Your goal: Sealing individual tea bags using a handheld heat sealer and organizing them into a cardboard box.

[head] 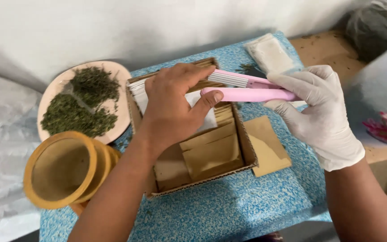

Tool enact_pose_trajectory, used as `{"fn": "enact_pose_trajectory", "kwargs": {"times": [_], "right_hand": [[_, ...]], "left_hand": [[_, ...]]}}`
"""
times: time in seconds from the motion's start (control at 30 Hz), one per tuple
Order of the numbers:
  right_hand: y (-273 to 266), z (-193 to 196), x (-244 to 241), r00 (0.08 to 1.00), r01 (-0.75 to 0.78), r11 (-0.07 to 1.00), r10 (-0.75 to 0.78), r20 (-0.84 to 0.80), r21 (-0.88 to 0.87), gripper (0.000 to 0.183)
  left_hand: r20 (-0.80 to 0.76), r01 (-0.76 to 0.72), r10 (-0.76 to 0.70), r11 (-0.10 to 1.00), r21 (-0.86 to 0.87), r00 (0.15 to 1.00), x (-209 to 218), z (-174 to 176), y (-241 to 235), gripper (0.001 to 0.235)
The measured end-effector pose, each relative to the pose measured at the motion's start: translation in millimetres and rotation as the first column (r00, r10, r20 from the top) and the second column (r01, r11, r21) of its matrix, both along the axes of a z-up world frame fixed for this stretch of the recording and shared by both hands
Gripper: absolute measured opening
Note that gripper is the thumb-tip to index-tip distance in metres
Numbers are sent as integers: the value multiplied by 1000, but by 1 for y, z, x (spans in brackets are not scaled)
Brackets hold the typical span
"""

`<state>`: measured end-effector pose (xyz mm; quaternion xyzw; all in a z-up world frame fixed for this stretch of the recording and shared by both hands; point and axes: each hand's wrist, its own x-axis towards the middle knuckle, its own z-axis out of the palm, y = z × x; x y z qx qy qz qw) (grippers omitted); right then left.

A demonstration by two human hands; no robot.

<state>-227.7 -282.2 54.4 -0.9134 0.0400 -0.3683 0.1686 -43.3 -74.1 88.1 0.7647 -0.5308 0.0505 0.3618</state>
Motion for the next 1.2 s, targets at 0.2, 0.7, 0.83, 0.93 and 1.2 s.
{"fn": "enact_pose_trajectory", "kwargs": {"times": [0.2, 0.7, 0.83, 0.93, 1.2], "right_hand": [[-16, -19, -62, 984, 174, 985, -174, 41, 6, 48], [-66, -78, -143, 826, 560, 823, -564, -11, -93, 52], [-73, -94, -152, 788, 607, 788, -614, -52, -104, 54], [-74, -101, -154, 772, 617, 780, -625, -112, -100, 50], [-75, -115, -156, 747, 583, 810, -568, -345, -72, 52]], "left_hand": [[121, 170, -209, 947, 273, 970, -17, 2, -62, 60], [179, 201, -429, 700, 685, 885, -90, -42, -192, 58], [176, 198, -464, 649, 734, 868, -102, -47, -203, 58], [159, 175, -462, 598, 782, 872, -109, -48, -204, 59], [136, 104, -426, 494, 863, 895, -104, -54, -200, 68]]}}
